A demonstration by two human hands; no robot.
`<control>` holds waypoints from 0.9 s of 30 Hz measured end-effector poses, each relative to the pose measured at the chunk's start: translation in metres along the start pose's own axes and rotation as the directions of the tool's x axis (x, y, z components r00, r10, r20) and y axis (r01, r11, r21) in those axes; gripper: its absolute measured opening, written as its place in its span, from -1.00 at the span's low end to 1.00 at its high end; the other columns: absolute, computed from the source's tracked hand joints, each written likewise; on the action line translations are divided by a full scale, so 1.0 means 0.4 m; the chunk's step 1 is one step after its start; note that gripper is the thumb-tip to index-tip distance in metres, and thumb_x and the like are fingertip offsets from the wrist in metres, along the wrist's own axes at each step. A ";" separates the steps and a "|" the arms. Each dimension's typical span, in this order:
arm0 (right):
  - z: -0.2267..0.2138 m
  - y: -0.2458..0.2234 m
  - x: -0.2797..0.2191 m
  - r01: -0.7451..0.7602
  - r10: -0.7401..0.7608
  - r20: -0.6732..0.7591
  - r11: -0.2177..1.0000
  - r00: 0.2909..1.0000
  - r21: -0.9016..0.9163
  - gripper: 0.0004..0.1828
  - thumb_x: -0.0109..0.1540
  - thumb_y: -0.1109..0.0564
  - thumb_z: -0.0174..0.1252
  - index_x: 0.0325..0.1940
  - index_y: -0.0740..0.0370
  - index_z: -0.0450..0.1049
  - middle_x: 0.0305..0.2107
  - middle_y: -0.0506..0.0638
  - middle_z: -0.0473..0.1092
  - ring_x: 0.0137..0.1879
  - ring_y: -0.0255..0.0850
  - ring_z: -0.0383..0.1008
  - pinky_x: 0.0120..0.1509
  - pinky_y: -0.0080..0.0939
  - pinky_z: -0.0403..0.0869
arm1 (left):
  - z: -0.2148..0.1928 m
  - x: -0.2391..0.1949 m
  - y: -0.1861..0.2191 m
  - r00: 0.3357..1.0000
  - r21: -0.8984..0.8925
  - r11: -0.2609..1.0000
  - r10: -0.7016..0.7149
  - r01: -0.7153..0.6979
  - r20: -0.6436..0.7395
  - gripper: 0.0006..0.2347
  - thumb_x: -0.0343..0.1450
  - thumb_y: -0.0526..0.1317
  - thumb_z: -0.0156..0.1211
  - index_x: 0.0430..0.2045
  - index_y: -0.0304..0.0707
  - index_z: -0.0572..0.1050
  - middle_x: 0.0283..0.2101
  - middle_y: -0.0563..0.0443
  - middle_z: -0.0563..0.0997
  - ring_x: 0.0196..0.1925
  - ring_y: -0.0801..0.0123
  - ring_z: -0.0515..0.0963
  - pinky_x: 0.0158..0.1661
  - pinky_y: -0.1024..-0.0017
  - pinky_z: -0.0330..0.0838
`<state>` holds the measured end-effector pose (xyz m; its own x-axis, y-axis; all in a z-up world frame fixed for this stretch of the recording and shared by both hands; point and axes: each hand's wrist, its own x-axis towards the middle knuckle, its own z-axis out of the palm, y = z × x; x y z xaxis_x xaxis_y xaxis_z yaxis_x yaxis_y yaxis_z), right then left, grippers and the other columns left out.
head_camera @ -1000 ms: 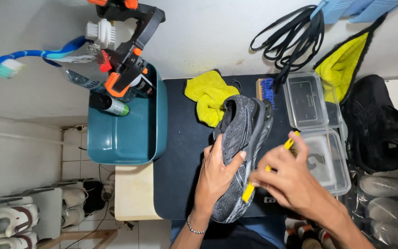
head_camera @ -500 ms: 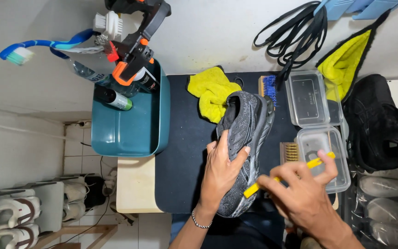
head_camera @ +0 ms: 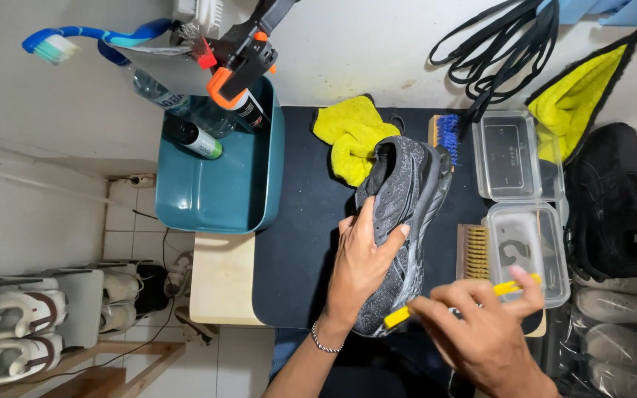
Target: The person scrubs a gray sneaker with a yellow brush, applying a white cleaning solution to the upper and midsole. They rotate the shoe to clean different sides and the heel area, then place it on the mat.
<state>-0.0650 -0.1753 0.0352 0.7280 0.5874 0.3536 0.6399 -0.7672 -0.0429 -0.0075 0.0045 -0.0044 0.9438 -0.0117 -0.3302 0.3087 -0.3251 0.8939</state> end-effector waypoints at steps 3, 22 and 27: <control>0.001 -0.044 -0.001 0.100 -0.100 -0.062 0.995 0.993 0.006 -0.81 0.36 0.06 0.00 -0.20 -0.12 0.54 -0.35 -0.27 0.40 -0.24 -0.30 0.41 0.33 0.12 -0.15 | 0.003 0.000 -0.004 1.000 0.014 1.000 -0.012 0.012 0.003 -0.33 0.42 0.11 0.00 0.40 -0.32 0.16 0.01 -0.34 0.60 0.25 0.01 0.33 0.12 0.12 0.27; 0.024 0.066 0.000 -0.009 0.002 0.080 0.996 0.997 0.086 -0.77 0.16 0.19 0.12 -0.22 -0.19 0.46 -0.35 -0.27 0.35 -0.08 -0.13 0.38 0.37 0.30 -0.15 | -0.006 0.006 -0.006 1.000 0.003 1.000 -0.011 0.011 0.007 -0.32 0.42 0.10 0.02 0.40 -0.34 0.15 -0.09 -0.31 0.63 0.25 0.02 0.35 0.17 0.12 0.24; 0.030 0.041 -0.019 -0.017 0.008 0.073 0.991 0.997 0.134 -0.92 0.26 0.01 0.12 -0.21 -0.18 0.51 -0.38 -0.27 0.38 -0.21 -0.18 0.40 0.33 0.28 -0.09 | 0.002 0.015 -0.021 0.997 0.043 0.996 -0.076 0.075 0.028 -0.26 0.39 0.15 0.03 0.43 -0.31 0.08 0.35 -0.29 0.39 0.40 -0.03 0.22 0.23 0.04 0.20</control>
<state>-0.0571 -0.1893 0.0204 0.7489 0.5988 0.2839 0.6544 -0.7359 -0.1739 -0.0045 0.0065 -0.0142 0.9140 -0.0133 -0.4054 0.3730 -0.3652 0.8529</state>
